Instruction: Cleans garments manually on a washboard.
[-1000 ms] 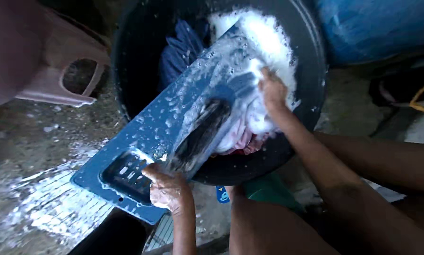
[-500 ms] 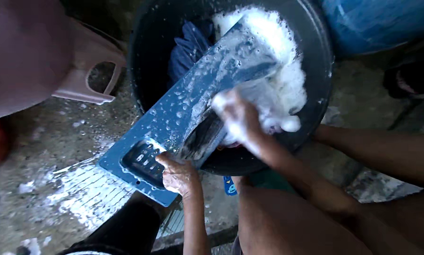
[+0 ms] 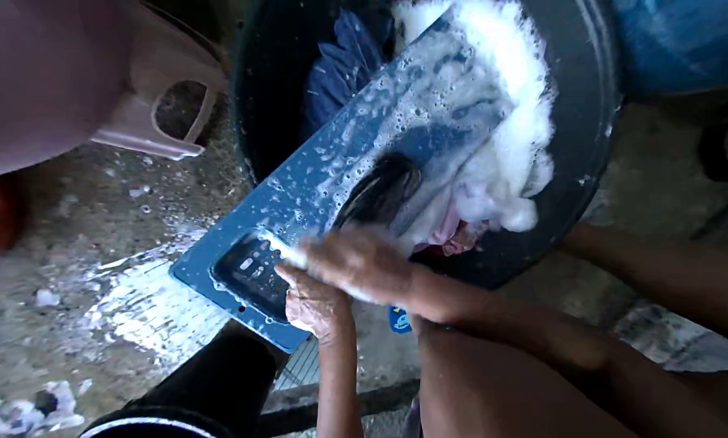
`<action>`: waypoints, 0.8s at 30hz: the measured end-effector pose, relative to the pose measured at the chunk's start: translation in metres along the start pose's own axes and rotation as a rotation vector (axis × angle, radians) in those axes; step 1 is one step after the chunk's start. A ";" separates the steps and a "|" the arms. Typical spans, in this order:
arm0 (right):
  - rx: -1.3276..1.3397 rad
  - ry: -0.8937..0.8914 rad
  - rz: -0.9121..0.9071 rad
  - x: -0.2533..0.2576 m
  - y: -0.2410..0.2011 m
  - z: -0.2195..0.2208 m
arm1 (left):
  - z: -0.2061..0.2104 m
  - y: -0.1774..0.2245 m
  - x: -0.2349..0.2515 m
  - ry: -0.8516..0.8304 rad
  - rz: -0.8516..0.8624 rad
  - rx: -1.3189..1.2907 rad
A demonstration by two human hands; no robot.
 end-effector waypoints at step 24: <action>-0.157 -0.129 0.771 -0.033 0.165 -0.137 | -0.027 0.014 -0.014 -0.001 0.291 -0.888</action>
Point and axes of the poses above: each hand's wrist, its own x-axis towards the middle knuckle, its own z-axis out of the palm, y = z × x, the point moved 4 cm from there along x, towards the middle knuckle, and after that the axes turned 11 degrees about -z, right-handed, at the moved point
